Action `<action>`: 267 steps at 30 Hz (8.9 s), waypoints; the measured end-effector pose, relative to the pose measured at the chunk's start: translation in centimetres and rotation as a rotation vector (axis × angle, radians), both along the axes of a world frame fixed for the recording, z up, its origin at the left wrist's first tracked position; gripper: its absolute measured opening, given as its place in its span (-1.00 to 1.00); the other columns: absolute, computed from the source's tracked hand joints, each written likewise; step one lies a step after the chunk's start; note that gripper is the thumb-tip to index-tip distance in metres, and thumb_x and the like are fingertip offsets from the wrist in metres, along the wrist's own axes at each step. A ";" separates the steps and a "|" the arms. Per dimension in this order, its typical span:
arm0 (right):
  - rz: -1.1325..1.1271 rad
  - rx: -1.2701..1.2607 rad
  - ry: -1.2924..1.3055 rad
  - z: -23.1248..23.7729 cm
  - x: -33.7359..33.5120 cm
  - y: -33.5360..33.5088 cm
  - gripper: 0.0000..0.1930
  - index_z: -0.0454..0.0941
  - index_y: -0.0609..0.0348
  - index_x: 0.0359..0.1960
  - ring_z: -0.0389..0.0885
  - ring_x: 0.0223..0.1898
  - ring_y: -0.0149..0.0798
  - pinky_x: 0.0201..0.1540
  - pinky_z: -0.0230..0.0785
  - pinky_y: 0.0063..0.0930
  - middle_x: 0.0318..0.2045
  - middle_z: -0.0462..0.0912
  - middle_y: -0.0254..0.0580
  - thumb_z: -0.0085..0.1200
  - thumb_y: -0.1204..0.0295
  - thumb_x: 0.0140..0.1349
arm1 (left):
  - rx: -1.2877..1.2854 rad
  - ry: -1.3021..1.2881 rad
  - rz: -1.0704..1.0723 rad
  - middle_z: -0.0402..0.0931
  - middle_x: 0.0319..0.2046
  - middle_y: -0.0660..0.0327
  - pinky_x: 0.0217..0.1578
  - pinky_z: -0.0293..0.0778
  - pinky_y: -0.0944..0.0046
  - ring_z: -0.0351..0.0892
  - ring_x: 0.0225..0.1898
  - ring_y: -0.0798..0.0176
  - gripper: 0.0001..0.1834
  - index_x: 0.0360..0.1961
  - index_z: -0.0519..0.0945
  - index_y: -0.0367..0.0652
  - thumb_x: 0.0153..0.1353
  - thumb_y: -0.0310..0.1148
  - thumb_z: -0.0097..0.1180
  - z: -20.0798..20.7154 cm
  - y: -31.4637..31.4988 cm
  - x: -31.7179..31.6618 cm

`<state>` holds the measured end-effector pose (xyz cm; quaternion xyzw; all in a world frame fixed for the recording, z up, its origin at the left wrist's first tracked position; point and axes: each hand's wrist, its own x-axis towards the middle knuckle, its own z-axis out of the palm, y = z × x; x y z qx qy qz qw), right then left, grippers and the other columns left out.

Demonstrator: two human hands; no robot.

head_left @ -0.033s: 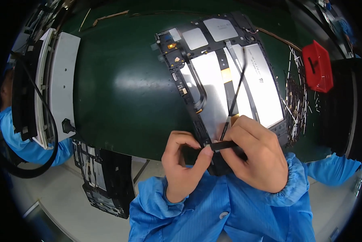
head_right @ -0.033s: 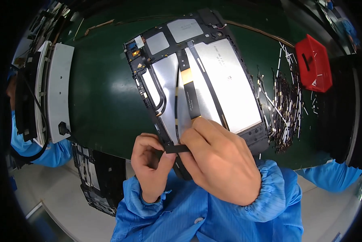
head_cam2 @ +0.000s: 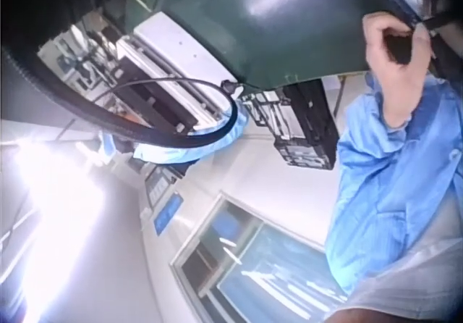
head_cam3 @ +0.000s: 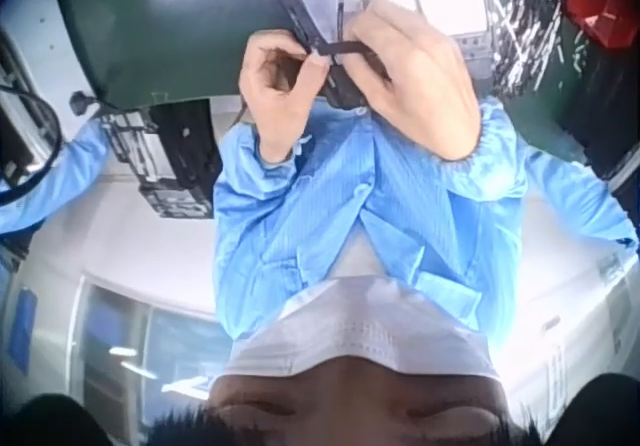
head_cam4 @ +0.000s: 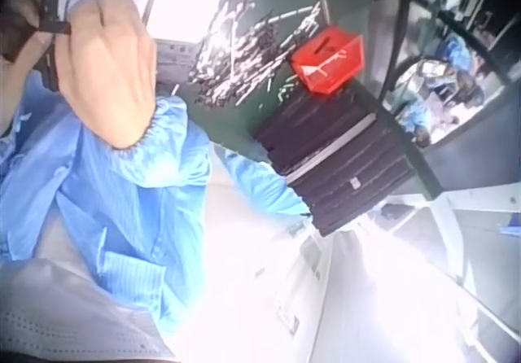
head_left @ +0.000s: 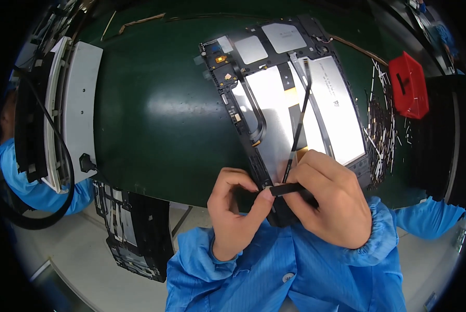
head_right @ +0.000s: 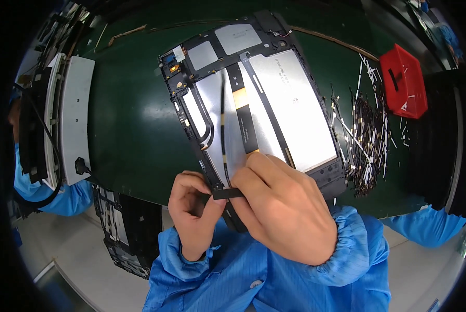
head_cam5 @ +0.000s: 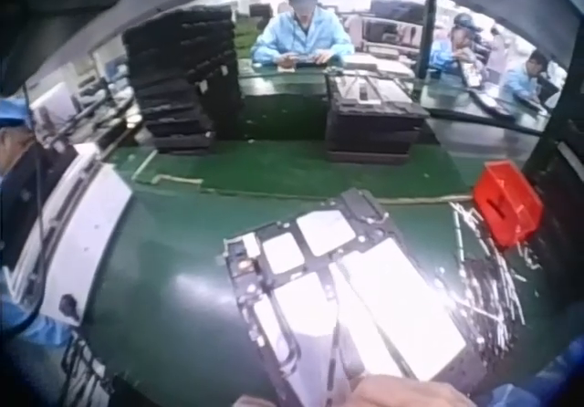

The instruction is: The person installs ribbon cables and internal components into a tablet chassis, using tweezers and a stylus tool to manipulate the small parts.

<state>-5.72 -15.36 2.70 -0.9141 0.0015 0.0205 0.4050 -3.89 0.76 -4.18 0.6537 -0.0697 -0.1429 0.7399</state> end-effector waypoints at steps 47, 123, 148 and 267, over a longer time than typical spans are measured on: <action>-0.094 0.025 -0.064 -0.7 -1.0 1.7 -0.74 0.57 0.26 -0.43 0.57 -0.42 -0.17 -0.42 0.43 -0.42 -0.39 0.49 -0.13 0.36 0.59 -0.23 | 0.136 0.101 -0.347 0.59 -0.36 0.16 -0.32 0.45 0.42 0.57 -0.36 0.40 -0.79 -0.25 0.56 -0.30 0.06 -0.52 0.25 1.3 4.8 -1.9; 0.223 -0.120 -0.340 -1.9 -0.2 -1.4 -0.72 0.59 0.25 -0.40 0.46 -0.29 -0.24 -0.23 0.39 -0.44 -0.32 0.53 -0.24 0.11 0.47 -0.27 | 0.110 -0.602 -0.068 0.62 -0.33 0.26 -0.06 0.38 0.18 0.52 -0.15 0.18 -0.81 -0.45 0.68 -0.10 -0.19 -0.51 0.35 1.1 -1.2 7.3; 0.209 -0.129 -0.297 -1.9 -0.4 -1.6 -0.73 0.62 0.17 -0.36 0.46 -0.29 -0.31 -0.32 0.33 -0.47 -0.29 0.54 -0.31 0.18 0.45 -0.22 | 0.513 -0.717 -0.220 0.62 -0.28 0.30 0.02 0.25 0.18 0.40 -0.03 0.21 -0.84 -0.49 0.71 -0.06 -0.20 -0.47 0.37 2.1 -2.7 9.7; -0.764 1.023 -0.306 -1.1 13.9 -28.5 -0.77 0.54 0.10 -0.31 0.62 -0.40 -0.32 -0.27 0.47 -0.46 -0.39 0.65 -0.25 0.16 0.24 0.10 | 0.302 -0.681 0.370 -0.01 0.25 -0.08 0.21 -0.08 -0.02 -0.05 0.26 -0.09 -0.46 0.16 0.28 -0.24 0.38 -0.05 -0.42 -2.2 -3.4 17.9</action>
